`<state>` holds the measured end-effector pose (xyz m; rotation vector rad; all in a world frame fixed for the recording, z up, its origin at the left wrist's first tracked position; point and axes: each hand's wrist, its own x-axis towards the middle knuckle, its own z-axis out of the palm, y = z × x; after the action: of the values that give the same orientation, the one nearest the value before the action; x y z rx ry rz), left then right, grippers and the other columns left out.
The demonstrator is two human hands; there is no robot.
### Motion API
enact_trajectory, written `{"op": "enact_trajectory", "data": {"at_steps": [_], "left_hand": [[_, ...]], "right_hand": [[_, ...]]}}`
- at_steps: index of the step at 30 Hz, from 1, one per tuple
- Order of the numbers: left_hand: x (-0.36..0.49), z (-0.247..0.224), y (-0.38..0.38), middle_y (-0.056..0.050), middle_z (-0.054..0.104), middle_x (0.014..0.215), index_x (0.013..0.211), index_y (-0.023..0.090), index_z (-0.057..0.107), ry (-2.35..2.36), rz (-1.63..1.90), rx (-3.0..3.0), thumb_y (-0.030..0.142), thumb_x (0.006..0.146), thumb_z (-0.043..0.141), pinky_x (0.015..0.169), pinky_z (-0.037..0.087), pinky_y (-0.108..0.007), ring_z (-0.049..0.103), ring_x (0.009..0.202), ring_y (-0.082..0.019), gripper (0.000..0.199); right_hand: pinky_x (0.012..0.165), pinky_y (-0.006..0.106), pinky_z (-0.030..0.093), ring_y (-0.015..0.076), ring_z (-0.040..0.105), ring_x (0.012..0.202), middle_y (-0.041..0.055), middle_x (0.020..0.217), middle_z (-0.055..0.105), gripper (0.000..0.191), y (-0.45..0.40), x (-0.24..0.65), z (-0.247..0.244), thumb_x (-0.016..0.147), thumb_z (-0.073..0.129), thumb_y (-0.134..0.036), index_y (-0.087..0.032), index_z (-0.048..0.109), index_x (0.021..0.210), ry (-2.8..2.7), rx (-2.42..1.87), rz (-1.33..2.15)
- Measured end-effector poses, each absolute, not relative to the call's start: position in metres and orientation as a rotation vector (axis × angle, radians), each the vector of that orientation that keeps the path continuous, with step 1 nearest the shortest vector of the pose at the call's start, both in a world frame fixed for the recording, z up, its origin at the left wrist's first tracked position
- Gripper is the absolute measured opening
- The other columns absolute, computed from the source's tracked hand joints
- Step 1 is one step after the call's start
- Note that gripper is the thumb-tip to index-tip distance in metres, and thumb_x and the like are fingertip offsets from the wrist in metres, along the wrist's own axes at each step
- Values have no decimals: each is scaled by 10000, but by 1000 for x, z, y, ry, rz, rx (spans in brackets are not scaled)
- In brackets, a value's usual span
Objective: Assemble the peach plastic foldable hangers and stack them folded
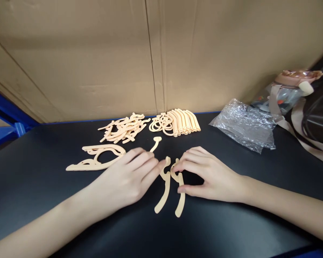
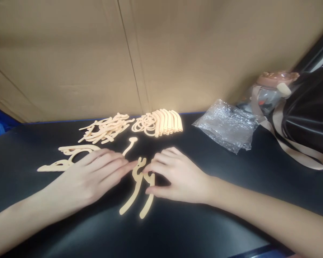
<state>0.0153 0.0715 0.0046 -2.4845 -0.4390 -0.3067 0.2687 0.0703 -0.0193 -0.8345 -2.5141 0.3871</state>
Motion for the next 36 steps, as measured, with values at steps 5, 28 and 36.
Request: {"op": "enact_trajectory", "data": {"at_steps": [5, 28, 36], "left_hand": [[5, -2, 60, -88, 686, 964, 1152, 78, 599, -413, -489, -2625, 81, 967, 349, 884, 416, -388, 579, 951, -229, 310], [2, -11, 65, -68, 609, 1207, 1068, 172, 614, -632, -542, -3126, 70, 882, 461, 904, 432, -301, 549, 1057, -186, 262], [6, -10, 63, -59, 653, 1145, 1115, 157, 604, -564, -532, -3045, 95, 894, 474, 857, 425, -330, 575, 1022, -202, 264]], "right_hand": [[892, 334, 366, 182, 537, 960, 25, 1023, 623, 574, 64, 270, -14, 731, 707, -591, -198, 597, 1134, -2582, -814, 353], [867, 304, 398, 151, 529, 958, 13, 1077, 616, 183, 62, 268, -18, 913, 584, -292, -208, 549, 1072, -2590, -826, 480], [867, 314, 413, 155, 545, 943, 27, 1041, 639, 237, 58, 266, -19, 918, 583, -337, -190, 585, 1103, -2569, -745, 416]]}}
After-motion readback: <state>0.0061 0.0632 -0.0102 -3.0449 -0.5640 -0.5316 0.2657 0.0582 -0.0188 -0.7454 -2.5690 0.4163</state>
